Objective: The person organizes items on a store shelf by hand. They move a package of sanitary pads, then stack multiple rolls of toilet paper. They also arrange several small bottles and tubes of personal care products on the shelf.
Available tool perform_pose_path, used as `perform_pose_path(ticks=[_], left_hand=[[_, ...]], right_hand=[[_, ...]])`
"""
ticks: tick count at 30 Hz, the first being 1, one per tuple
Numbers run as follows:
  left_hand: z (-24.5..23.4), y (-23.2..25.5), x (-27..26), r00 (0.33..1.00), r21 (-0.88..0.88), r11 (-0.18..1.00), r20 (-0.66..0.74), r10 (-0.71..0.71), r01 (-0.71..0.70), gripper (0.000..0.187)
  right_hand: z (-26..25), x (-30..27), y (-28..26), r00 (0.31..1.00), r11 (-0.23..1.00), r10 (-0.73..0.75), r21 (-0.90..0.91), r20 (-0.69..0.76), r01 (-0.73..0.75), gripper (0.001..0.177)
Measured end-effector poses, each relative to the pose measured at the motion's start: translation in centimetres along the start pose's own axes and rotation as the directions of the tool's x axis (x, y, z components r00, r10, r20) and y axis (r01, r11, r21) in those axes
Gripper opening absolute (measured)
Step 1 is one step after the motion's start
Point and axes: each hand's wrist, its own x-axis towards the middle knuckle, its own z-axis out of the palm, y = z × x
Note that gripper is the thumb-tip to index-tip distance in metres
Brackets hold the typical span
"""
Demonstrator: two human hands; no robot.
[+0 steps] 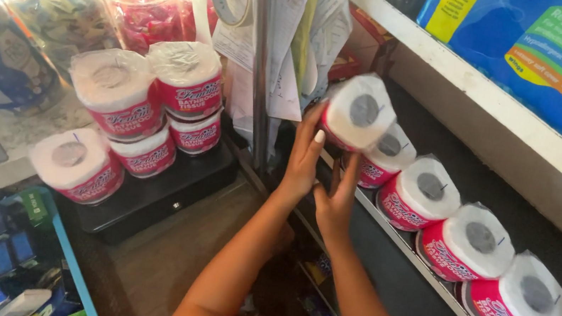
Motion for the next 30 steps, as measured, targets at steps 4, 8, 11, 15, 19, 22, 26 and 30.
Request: perform_pose_path(ticks=[4, 8, 11, 15, 19, 22, 26, 30], left_hand=[[0.3, 2.1, -0.9, 1.000, 0.104, 0.994, 0.004, 0.025, -0.025, 0.050], [0.1, 6.0, -1.4, 0.994, 0.210, 0.972, 0.034, 0.104, -0.109, 0.056], [-0.6, 8.6, -1.7, 0.988, 0.308, 0.938, 0.035, 0.153, -0.156, 0.056], [-2.8, 10.9, -2.2, 0.981, 0.323, 0.931, -0.032, 0.189, -0.169, 0.055], [-5.6, 13.9, -2.8, 0.963, 0.506, 0.856, -0.165, 0.214, -0.103, 0.055], [-8.4, 16.8, -3.5, 0.938, 0.600, 0.787, -0.172, 0.301, -0.142, 0.054], [-12.8, 19.6, -5.0, 0.900, 0.609, 0.789, -0.301, 0.316, -0.074, 0.054], [-17.3, 23.2, -6.3, 0.842, 0.742, 0.668, -0.395, 0.368, 0.057, 0.057]], right_hand=[[-0.5, -1.1, 0.2, 1.000, 0.999, 0.007, 0.049, -0.023, -0.006, 0.103], [-0.3, -1.5, -1.1, 0.998, 0.994, -0.042, 0.095, -0.055, 0.047, 0.099], [0.3, -1.7, -2.4, 0.995, 0.989, -0.090, 0.115, -0.048, 0.095, 0.096], [2.2, -1.5, -4.7, 0.976, 0.963, -0.216, 0.166, -0.005, 0.214, 0.092], [4.9, -1.2, -7.2, 0.967, 0.953, -0.242, 0.208, 0.080, 0.221, 0.091], [7.5, -1.1, -8.4, 0.963, 0.937, -0.204, 0.319, 0.176, 0.140, 0.092], [12.2, -0.9, -8.8, 0.909, 0.902, -0.229, 0.426, 0.350, 0.063, 0.092], [17.5, -0.6, -9.0, 0.798, 0.885, -0.287, 0.465, 0.530, 0.009, 0.092]])
